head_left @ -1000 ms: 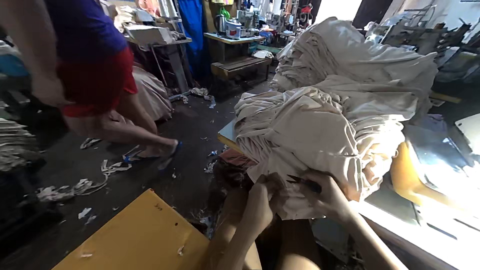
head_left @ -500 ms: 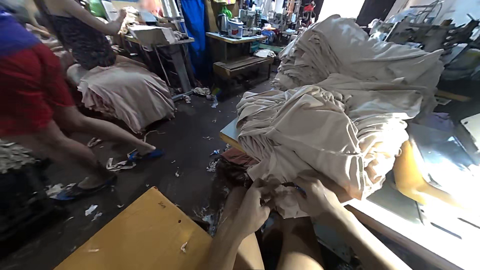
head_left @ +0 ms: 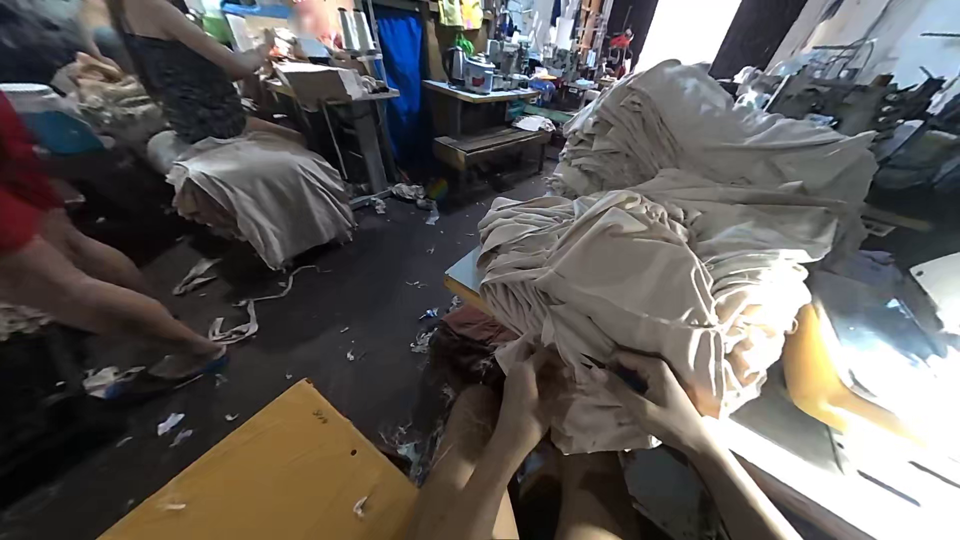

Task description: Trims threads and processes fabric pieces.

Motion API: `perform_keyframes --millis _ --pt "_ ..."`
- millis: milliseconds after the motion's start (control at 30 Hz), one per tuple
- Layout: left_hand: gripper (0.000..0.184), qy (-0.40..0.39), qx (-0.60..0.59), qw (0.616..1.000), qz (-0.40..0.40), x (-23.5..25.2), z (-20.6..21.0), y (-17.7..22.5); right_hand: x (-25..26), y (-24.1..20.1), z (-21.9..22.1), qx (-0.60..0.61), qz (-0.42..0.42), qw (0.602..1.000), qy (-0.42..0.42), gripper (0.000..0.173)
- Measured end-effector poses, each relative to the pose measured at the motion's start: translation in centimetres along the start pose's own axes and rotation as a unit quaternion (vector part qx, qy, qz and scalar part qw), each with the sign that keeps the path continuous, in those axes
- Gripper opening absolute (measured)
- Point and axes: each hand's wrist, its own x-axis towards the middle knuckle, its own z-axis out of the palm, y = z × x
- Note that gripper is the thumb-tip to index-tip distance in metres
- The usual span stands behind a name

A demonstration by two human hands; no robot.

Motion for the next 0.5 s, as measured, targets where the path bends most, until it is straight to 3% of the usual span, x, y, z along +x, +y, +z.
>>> perform_keyframes --millis 133,267,500 --pt "0.017 0.008 -0.065 0.997 -0.051 -0.4 -0.9 0.4 -0.4 -1.8 0.4 -0.152 0.070 0.984 -0.060 0.033" --pt "0.013 0.057 -0.031 0.998 -0.025 -0.9 -0.9 0.5 0.5 -3.9 1.9 -0.235 0.136 0.956 -0.114 0.036" --pt "0.011 0.069 0.023 0.997 0.024 -0.7 -1.0 -0.2 -0.2 -1.4 3.5 -0.218 -0.013 0.975 -0.024 0.029"
